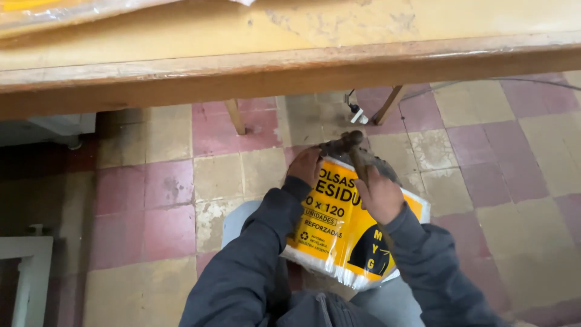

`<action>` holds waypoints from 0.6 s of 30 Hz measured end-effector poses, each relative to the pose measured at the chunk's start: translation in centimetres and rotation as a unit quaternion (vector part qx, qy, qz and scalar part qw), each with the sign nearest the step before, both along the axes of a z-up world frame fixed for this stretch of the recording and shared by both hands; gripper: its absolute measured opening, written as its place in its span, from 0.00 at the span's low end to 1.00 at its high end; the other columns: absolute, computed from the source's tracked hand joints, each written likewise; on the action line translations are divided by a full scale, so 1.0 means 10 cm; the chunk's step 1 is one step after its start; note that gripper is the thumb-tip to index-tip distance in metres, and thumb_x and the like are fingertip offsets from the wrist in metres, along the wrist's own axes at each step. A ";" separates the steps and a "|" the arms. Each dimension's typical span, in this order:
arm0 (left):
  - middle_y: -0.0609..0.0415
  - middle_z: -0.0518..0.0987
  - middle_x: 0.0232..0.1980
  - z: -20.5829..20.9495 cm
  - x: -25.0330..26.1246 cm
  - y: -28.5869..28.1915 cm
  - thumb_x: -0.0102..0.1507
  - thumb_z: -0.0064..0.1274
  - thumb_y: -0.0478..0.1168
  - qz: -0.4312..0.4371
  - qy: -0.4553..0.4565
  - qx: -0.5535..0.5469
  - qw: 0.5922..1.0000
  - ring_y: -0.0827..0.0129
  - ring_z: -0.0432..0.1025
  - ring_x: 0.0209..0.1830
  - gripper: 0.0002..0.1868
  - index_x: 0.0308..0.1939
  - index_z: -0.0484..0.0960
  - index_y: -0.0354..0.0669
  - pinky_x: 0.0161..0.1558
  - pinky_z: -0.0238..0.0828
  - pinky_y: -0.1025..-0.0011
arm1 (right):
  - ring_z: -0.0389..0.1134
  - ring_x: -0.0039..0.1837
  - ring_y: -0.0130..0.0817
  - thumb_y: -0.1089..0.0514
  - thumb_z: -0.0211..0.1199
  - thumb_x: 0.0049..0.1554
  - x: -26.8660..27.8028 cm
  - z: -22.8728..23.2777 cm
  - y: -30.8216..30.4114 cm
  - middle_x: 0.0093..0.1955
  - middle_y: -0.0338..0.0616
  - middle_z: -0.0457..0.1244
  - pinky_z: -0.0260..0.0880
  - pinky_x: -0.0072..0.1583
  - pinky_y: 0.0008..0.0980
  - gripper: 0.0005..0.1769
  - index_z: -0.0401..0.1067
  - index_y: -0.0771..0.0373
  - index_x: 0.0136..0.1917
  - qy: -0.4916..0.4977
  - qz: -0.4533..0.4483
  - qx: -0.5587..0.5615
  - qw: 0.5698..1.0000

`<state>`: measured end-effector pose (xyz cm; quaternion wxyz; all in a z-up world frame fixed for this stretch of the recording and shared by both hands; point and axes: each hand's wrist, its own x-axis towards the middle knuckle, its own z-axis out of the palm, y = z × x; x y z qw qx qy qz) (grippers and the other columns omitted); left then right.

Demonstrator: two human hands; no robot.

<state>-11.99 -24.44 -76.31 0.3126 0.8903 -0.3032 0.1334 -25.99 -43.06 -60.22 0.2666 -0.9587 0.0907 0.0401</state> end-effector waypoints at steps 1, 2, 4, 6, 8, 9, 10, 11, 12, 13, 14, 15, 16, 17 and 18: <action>0.52 0.77 0.54 -0.01 -0.01 -0.01 0.73 0.38 0.52 -0.003 0.018 0.001 1.000 0.58 0.74 0.59 0.19 0.62 0.70 0.49 0.61 0.76 0.61 | 0.72 0.29 0.43 0.41 0.49 0.67 0.00 0.08 0.05 0.26 0.42 0.68 0.74 0.34 0.45 0.26 0.67 0.67 0.58 -0.009 0.024 -0.046 0.999; 0.50 0.76 0.55 0.00 0.00 -0.01 0.73 0.36 0.54 -0.005 0.036 0.004 0.999 0.54 0.73 0.61 0.20 0.62 0.70 0.50 0.61 0.76 0.58 | 0.73 0.31 0.44 0.40 0.47 0.69 0.02 0.15 0.12 0.28 0.45 0.69 0.75 0.36 0.47 0.30 0.66 0.70 0.63 -0.019 0.049 -0.090 0.995; 0.52 0.77 0.51 0.00 0.01 -0.02 0.73 0.36 0.55 0.009 0.003 -0.006 1.000 0.55 0.76 0.55 0.20 0.60 0.71 0.50 0.57 0.78 0.58 | 0.74 0.37 0.52 0.34 0.44 0.67 0.09 -0.07 0.14 0.33 0.50 0.69 0.75 0.42 0.52 0.32 0.65 0.64 0.63 -0.005 0.040 -0.170 0.985; 0.54 0.78 0.47 -0.07 0.02 -0.05 0.72 0.36 0.56 0.022 -0.030 -0.015 0.999 0.56 0.78 0.50 0.20 0.58 0.73 0.51 0.54 0.79 0.57 | 0.75 0.43 0.60 0.29 0.42 0.65 0.12 -0.13 0.20 0.37 0.55 0.70 0.75 0.47 0.56 0.34 0.63 0.59 0.63 0.010 0.031 -0.248 0.968; 0.56 0.80 0.45 -0.22 0.07 -0.08 0.70 0.41 0.56 0.041 -0.089 -0.018 0.995 0.64 0.76 0.55 0.19 0.56 0.76 0.52 0.53 0.79 0.68 | 0.75 0.40 0.60 0.38 0.45 0.68 0.14 0.00 0.30 0.35 0.57 0.70 0.75 0.45 0.57 0.33 0.62 0.68 0.71 -0.025 0.021 -0.242 0.970; 0.56 0.80 0.45 -0.11 0.04 -0.06 0.70 0.41 0.56 0.039 -0.087 -0.017 0.995 0.64 0.76 0.55 0.19 0.56 0.76 0.52 0.53 0.79 0.68 | 0.75 0.40 0.60 0.38 0.45 0.68 0.15 0.03 0.31 0.35 0.57 0.70 0.75 0.45 0.57 0.33 0.62 0.68 0.71 -0.023 0.020 -0.241 0.970; 0.52 0.82 0.43 -0.01 0.01 -0.04 0.71 0.40 0.55 0.028 -0.070 -0.034 0.997 0.60 0.78 0.50 0.19 0.56 0.75 0.50 0.51 0.80 0.63 | 0.74 0.38 0.59 0.38 0.44 0.68 0.16 0.07 0.31 0.35 0.57 0.70 0.75 0.43 0.55 0.35 0.60 0.70 0.73 -0.022 0.023 -0.235 0.971; 0.49 0.83 0.41 0.10 -0.03 -0.02 0.71 0.39 0.53 0.017 -0.053 -0.050 0.997 0.56 0.80 0.45 0.19 0.56 0.74 0.48 0.50 0.81 0.59 | 0.73 0.37 0.57 0.39 0.43 0.69 0.16 0.11 0.31 0.35 0.56 0.70 0.75 0.41 0.53 0.36 0.58 0.72 0.75 -0.021 0.026 -0.229 0.973; 0.49 0.83 0.41 0.08 -0.03 -0.04 0.71 0.39 0.53 0.017 -0.050 -0.049 0.997 0.56 0.80 0.45 0.19 0.56 0.74 0.48 0.50 0.81 0.59 | 0.73 0.37 0.57 0.39 0.43 0.69 0.17 0.12 0.29 0.35 0.56 0.70 0.75 0.41 0.53 0.36 0.58 0.72 0.75 -0.018 0.026 -0.228 0.973; 0.49 0.83 0.41 0.06 -0.03 -0.06 0.71 0.37 0.56 0.034 -0.062 -0.035 0.997 0.56 0.80 0.43 0.20 0.55 0.72 0.46 0.49 0.81 0.59 | 0.74 0.38 0.58 0.38 0.43 0.68 0.18 0.13 0.26 0.36 0.57 0.70 0.75 0.41 0.55 0.37 0.60 0.72 0.74 -0.008 0.048 -0.205 0.977; 0.50 0.83 0.40 0.04 0.00 -0.09 0.71 0.35 0.58 0.048 -0.077 -0.020 0.996 0.57 0.80 0.42 0.23 0.54 0.70 0.44 0.48 0.81 0.60 | 0.74 0.39 0.59 0.37 0.43 0.68 0.21 0.14 0.24 0.37 0.57 0.71 0.75 0.41 0.56 0.37 0.61 0.72 0.73 0.000 0.068 -0.182 0.981; 0.50 0.83 0.40 -0.08 0.01 -0.08 0.71 0.35 0.58 0.047 -0.076 -0.018 0.996 0.57 0.80 0.42 0.23 0.54 0.70 0.44 0.48 0.81 0.60 | 0.74 0.39 0.59 0.37 0.43 0.68 0.17 0.14 0.24 0.37 0.57 0.71 0.75 0.41 0.56 0.37 0.61 0.72 0.73 0.001 0.067 -0.181 0.981; 0.53 0.83 0.43 -0.19 0.05 -0.10 0.70 0.38 0.57 0.048 -0.089 -0.031 0.994 0.60 0.79 0.47 0.20 0.56 0.72 0.49 0.51 0.80 0.63 | 0.74 0.40 0.60 0.36 0.45 0.66 0.16 0.15 0.23 0.38 0.57 0.71 0.74 0.42 0.57 0.37 0.59 0.67 0.74 0.006 0.028 -0.200 0.979; 0.57 0.82 0.47 -0.30 0.10 -0.11 0.69 0.42 0.56 0.050 -0.103 -0.043 0.993 0.63 0.77 0.52 0.18 0.57 0.75 0.55 0.54 0.79 0.67 | 0.75 0.42 0.60 0.34 0.47 0.64 0.16 0.16 0.23 0.39 0.56 0.71 0.74 0.43 0.58 0.37 0.58 0.62 0.74 0.010 -0.011 -0.219 0.976; 0.57 0.82 0.47 -0.29 0.08 -0.09 0.69 0.42 0.56 0.050 -0.101 -0.042 0.993 0.63 0.77 0.52 0.18 0.57 0.75 0.55 0.54 0.79 0.67 | 0.75 0.42 0.60 0.34 0.47 0.64 0.07 0.29 0.27 0.39 0.56 0.71 0.74 0.43 0.58 0.37 0.58 0.62 0.74 0.012 -0.010 -0.217 0.976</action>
